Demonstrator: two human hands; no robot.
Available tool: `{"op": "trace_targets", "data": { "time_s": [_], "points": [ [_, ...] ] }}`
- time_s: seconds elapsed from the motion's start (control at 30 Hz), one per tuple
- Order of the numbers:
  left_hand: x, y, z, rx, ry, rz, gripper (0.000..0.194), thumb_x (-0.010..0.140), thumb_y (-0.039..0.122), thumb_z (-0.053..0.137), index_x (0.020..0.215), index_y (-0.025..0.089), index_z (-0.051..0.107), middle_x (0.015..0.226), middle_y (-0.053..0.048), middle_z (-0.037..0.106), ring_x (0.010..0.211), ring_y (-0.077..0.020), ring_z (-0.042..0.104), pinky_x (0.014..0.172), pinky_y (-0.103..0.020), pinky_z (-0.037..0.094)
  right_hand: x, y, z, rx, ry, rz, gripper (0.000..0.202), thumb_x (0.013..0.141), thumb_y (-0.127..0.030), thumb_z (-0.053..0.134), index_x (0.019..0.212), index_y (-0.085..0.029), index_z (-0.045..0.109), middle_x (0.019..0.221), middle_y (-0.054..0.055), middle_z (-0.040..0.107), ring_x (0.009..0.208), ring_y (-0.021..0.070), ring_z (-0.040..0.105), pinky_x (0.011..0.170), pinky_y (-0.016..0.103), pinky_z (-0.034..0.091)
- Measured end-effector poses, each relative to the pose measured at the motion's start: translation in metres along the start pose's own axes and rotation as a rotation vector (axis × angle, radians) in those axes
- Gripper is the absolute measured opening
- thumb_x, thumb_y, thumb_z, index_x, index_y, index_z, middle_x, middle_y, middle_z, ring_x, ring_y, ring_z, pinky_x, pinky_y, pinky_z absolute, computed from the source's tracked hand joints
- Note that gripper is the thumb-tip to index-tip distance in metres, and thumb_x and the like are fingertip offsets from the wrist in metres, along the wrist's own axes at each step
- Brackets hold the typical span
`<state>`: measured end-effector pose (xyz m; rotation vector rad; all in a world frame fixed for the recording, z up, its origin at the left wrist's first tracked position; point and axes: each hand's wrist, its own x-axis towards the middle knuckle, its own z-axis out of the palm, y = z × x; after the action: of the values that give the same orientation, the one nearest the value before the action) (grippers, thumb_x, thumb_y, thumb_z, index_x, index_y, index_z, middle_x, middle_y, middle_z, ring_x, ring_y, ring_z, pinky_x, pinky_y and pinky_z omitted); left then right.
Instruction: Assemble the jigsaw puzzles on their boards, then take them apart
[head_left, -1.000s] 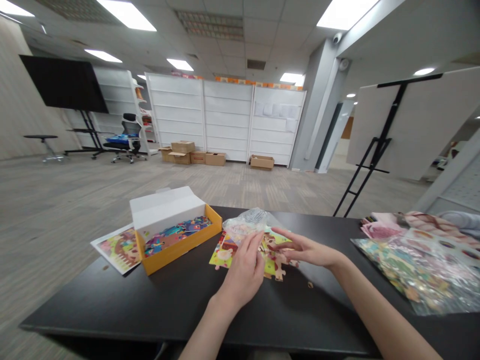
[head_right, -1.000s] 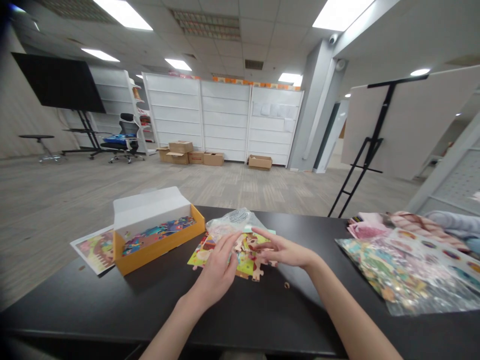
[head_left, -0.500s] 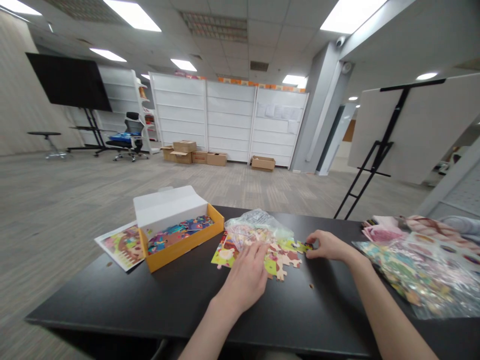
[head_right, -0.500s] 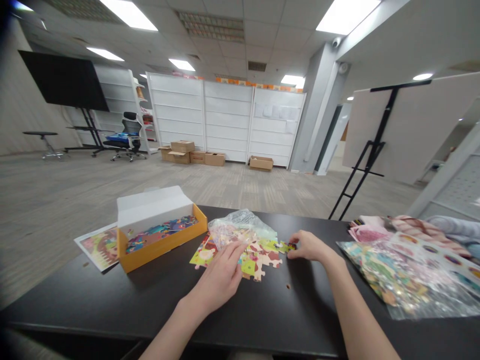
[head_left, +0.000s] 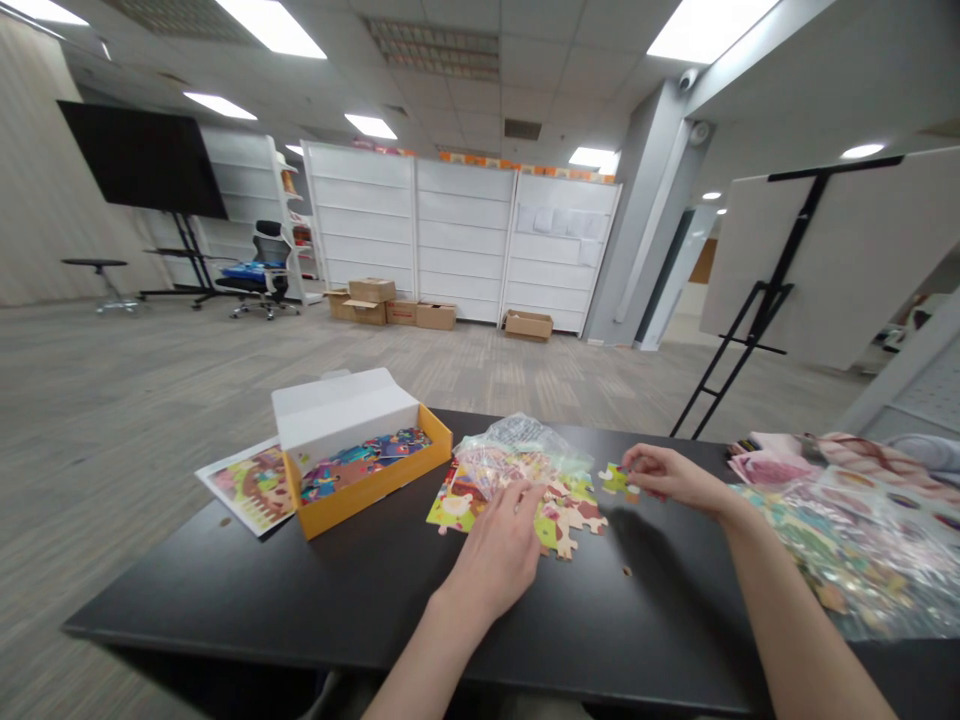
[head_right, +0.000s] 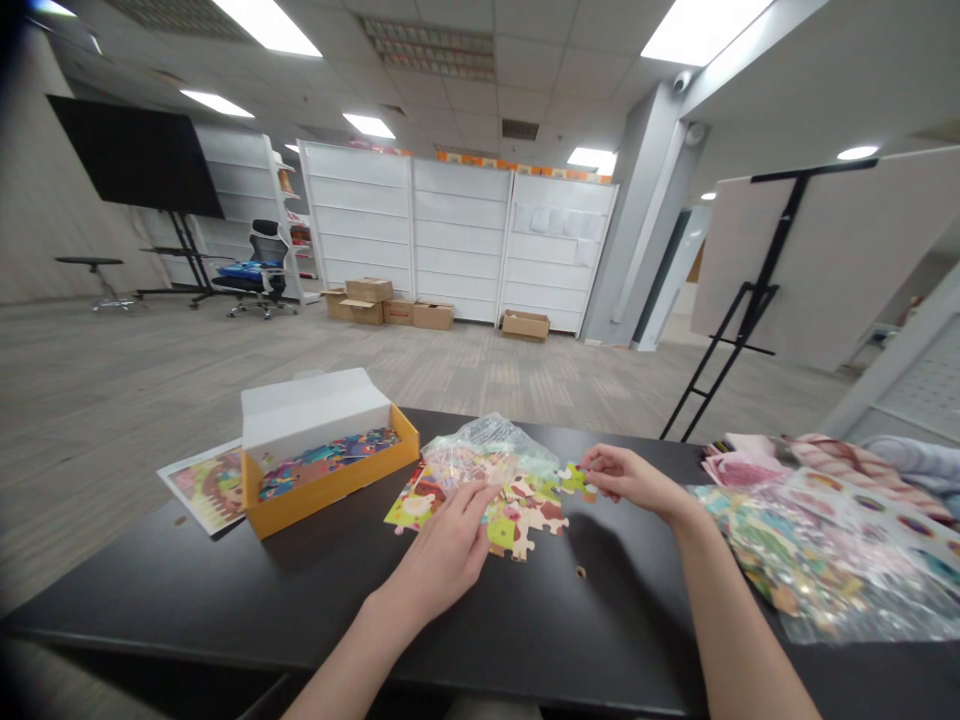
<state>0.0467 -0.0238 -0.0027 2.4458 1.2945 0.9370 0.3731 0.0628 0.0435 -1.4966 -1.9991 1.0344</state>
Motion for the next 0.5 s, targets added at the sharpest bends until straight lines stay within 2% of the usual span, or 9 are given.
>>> {"op": "trace_targets", "data": {
  "time_s": [0.1,0.17,0.23,0.3,0.37,0.43,0.5],
  "points": [
    [-0.003,-0.003,-0.002,-0.004,0.034,0.014,0.059,0.087,0.007,0.042,0.145,0.020,0.040,0.142,-0.011,0.050,0.135,-0.0240,0.046,0.116,-0.043,0.040,-0.001,-0.021,0.019,0.175,-0.135,-0.107,0.037,0.084,-0.051,0.071,0.098,-0.018,0.062,0.079,0.001,0.066,0.063,0.0115,0.058,0.055,0.023,0.045],
    [-0.004,-0.002,-0.003,-0.007,0.059,0.024,0.061,0.087,0.007,0.042,0.147,0.019,0.037,0.144,-0.012,0.048,0.137,-0.0245,0.044,0.117,-0.044,0.039,0.002,-0.032,0.040,0.242,-0.248,-0.113,0.036,0.083,-0.049,0.074,0.094,-0.017,0.063,0.077,0.000,0.065,0.061,0.0108,0.058,0.057,0.024,0.048],
    [-0.004,0.000,-0.003,-0.007,0.082,0.034,0.064,0.087,0.008,0.043,0.150,0.018,0.033,0.147,-0.013,0.046,0.139,-0.0254,0.042,0.117,-0.045,0.038,0.008,-0.040,0.063,0.308,-0.301,-0.119,0.035,0.083,-0.048,0.075,0.093,-0.018,0.061,0.073,-0.001,0.063,0.059,0.0107,0.059,0.056,0.023,0.048],
    [-0.004,0.003,-0.002,-0.006,0.097,0.047,0.067,0.087,0.008,0.044,0.151,0.018,0.030,0.149,-0.013,0.045,0.140,-0.0263,0.040,0.118,-0.046,0.037,0.013,-0.044,0.083,0.369,-0.288,-0.125,0.035,0.082,-0.047,0.077,0.089,-0.018,0.059,0.072,-0.002,0.062,0.059,0.0104,0.060,0.056,0.023,0.048],
    [-0.002,0.005,-0.001,-0.010,0.104,0.062,0.068,0.086,0.008,0.044,0.152,0.018,0.029,0.149,-0.013,0.044,0.140,-0.0263,0.040,0.118,-0.047,0.037,0.018,-0.047,0.099,0.439,-0.234,-0.156,0.034,0.081,-0.045,0.078,0.091,-0.018,0.060,0.077,-0.001,0.064,0.065,0.0116,0.063,0.063,0.025,0.053],
    [-0.001,0.007,0.001,-0.017,0.110,0.078,0.069,0.086,0.008,0.044,0.152,0.018,0.028,0.149,-0.013,0.044,0.140,-0.0260,0.041,0.118,-0.047,0.037,0.020,-0.049,0.109,0.507,-0.201,-0.205,0.036,0.081,-0.044,0.079,0.102,-0.019,0.063,0.091,0.002,0.068,0.081,0.0153,0.068,0.078,0.031,0.056],
    [0.000,0.007,0.002,-0.016,0.115,0.081,0.069,0.086,0.008,0.044,0.152,0.019,0.028,0.150,-0.013,0.044,0.140,-0.0263,0.041,0.117,-0.048,0.038,0.020,-0.052,0.110,0.551,-0.204,-0.249,0.049,0.078,-0.043,0.081,0.118,-0.022,0.061,0.109,0.006,0.069,0.102,0.0198,0.067,0.091,0.037,0.055]
  ]
}}
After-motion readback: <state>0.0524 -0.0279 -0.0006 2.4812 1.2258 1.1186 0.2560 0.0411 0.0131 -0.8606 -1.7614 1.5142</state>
